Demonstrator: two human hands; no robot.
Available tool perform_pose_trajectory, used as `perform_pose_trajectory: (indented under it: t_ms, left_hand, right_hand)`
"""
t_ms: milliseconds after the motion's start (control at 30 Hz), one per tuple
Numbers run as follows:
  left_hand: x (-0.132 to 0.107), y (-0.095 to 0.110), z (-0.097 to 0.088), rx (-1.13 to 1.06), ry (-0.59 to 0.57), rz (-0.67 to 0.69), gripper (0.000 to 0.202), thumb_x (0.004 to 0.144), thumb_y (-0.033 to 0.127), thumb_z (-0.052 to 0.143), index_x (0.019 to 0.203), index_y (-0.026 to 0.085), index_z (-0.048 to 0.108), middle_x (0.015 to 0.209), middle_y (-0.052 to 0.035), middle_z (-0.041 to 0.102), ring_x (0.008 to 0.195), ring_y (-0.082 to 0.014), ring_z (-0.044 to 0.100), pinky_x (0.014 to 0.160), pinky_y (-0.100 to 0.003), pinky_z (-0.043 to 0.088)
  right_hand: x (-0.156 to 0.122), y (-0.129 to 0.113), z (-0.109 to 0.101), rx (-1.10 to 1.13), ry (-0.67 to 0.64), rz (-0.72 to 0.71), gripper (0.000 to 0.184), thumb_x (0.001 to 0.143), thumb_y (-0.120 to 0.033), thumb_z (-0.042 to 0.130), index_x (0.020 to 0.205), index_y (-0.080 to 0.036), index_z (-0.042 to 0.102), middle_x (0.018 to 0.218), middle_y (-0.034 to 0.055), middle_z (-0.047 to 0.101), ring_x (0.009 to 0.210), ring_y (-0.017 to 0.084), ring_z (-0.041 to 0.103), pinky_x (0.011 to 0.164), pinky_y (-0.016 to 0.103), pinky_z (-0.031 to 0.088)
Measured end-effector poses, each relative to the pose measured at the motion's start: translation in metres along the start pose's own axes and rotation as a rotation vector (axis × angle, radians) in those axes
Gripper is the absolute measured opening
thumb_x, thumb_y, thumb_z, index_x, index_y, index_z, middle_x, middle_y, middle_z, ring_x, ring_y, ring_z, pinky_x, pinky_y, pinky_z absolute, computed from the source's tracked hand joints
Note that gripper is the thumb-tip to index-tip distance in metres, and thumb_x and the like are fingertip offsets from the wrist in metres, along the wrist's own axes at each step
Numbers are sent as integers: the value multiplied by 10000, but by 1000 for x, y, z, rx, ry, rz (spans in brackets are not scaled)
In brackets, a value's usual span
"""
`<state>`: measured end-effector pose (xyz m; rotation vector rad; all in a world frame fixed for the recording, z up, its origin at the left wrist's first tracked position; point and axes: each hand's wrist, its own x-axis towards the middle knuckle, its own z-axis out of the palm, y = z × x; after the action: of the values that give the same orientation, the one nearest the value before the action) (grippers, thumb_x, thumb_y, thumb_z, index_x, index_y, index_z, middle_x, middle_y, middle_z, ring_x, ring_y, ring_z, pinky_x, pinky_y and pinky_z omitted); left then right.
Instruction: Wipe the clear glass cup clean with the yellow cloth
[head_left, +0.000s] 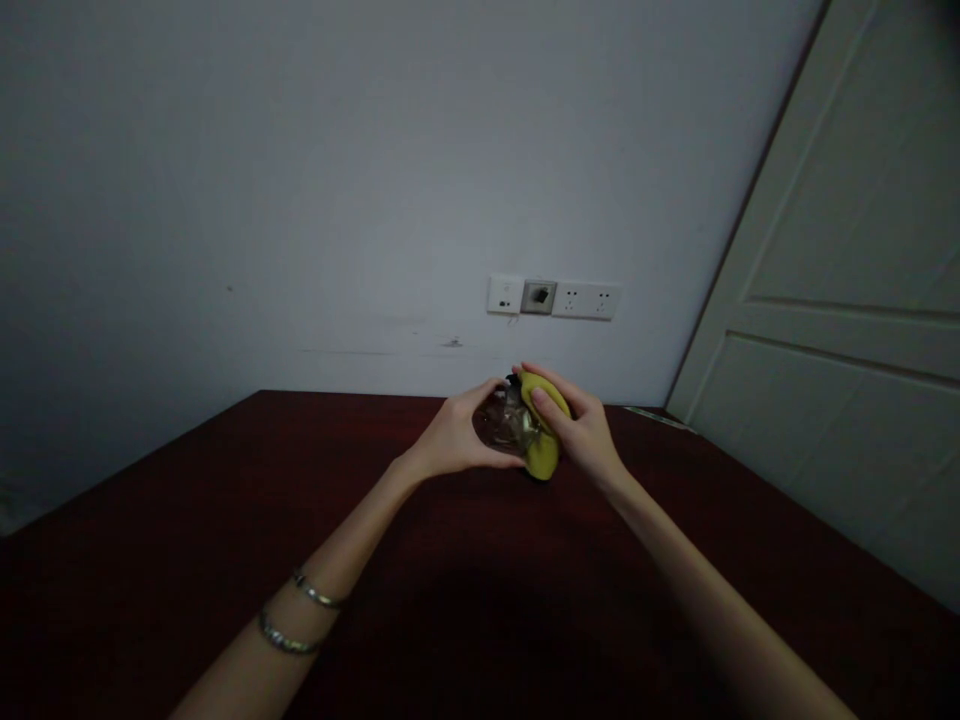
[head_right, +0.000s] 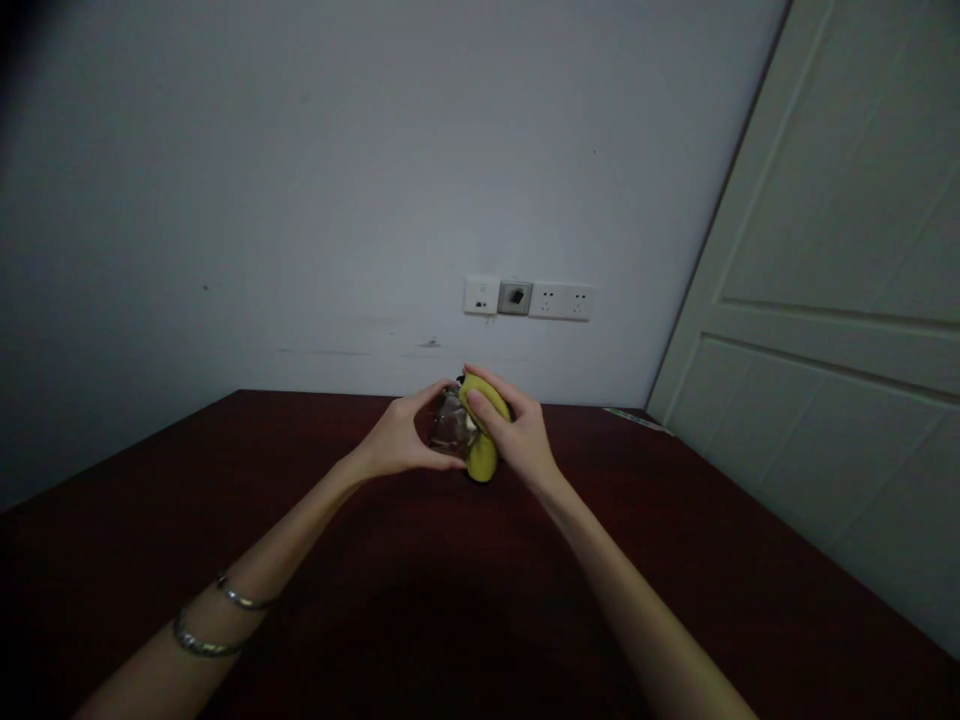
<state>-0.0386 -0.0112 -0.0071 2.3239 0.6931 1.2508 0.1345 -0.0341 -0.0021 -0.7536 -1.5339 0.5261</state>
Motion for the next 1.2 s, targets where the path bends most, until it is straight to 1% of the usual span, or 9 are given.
perform_pose_trajectory:
  t_ms: [167,400,533,633,700,767,933,1100,1200]
  left_hand:
    - [-1,0,3,-413,-98,-98,791,525,225,835,1234,165,489,1211,-114,608,1073,-258,610,940,-423,486]
    - [0,2,2,-457,-147,-112,832,520,202,838,1270,179,478,1208,-105,611,1097,-247,596,967,-414,468]
    - [2,3,3,-429,-109,-168,792,519,218,840,1233,155,503,1148,-109,641,1028,-235,626,910,-400,497]
    - [4,5,3,-416,-52,-205,721,537,197,827,1191,140,530,1130,-107,651,1006,-222,631,888,-378,501]
    - [5,6,3,-414,-37,-234,657,556,190,814,1155,128,551,1106,-104,661,985,-216,636,871,-363,502]
    - [6,7,3,-427,-49,-250,610,568,201,805,1124,119,568,1089,-101,666,967,-212,639,861,-354,501]
    - [6,3,6,-481,-50,-252,609,553,207,811,1103,116,568,1099,-106,657,966,-210,632,866,-358,491]
    - [8,-5,7,-390,7,-239,566,576,185,769,1100,125,561,1036,-84,660,909,-191,631,816,-333,496]
    - [6,-5,7,-262,40,-214,554,589,193,748,1106,136,556,999,-64,659,867,-180,624,757,-301,500]
  right_hand:
    - [-1,3,-1,30,-2,-104,381,799,-431,622,1131,-244,646,1214,46,643,1149,222,578,1036,442,410]
    - [5,12,-1,268,-37,194,434,793,-494,604,1131,-225,642,1098,72,700,1027,246,652,947,460,486]
    - [1,4,-3,56,-27,3,365,804,-429,615,1110,-236,660,1160,61,673,1102,238,611,1003,455,437]
    - [-3,-4,-7,-160,-122,-245,354,790,-333,650,1138,-268,649,1277,46,599,1188,227,549,1050,430,392]
    - [-3,-6,-8,-238,-185,-336,386,771,-294,675,1155,-282,638,1323,42,560,1215,222,526,1061,411,381]
    - [-2,-5,-8,-235,-170,-323,385,777,-295,668,1160,-275,637,1304,46,577,1204,221,537,1052,404,392]
    - [1,-1,-4,-121,-48,-117,373,811,-366,616,1164,-246,636,1173,55,666,1081,234,622,960,420,478]
    - [-5,-6,-1,-299,-164,-351,379,788,-281,656,1166,-273,634,1329,52,553,1201,227,538,1046,416,403]
    - [-8,-7,4,-345,-107,-363,379,803,-274,642,1180,-253,625,1311,75,565,1182,222,552,1030,411,421]
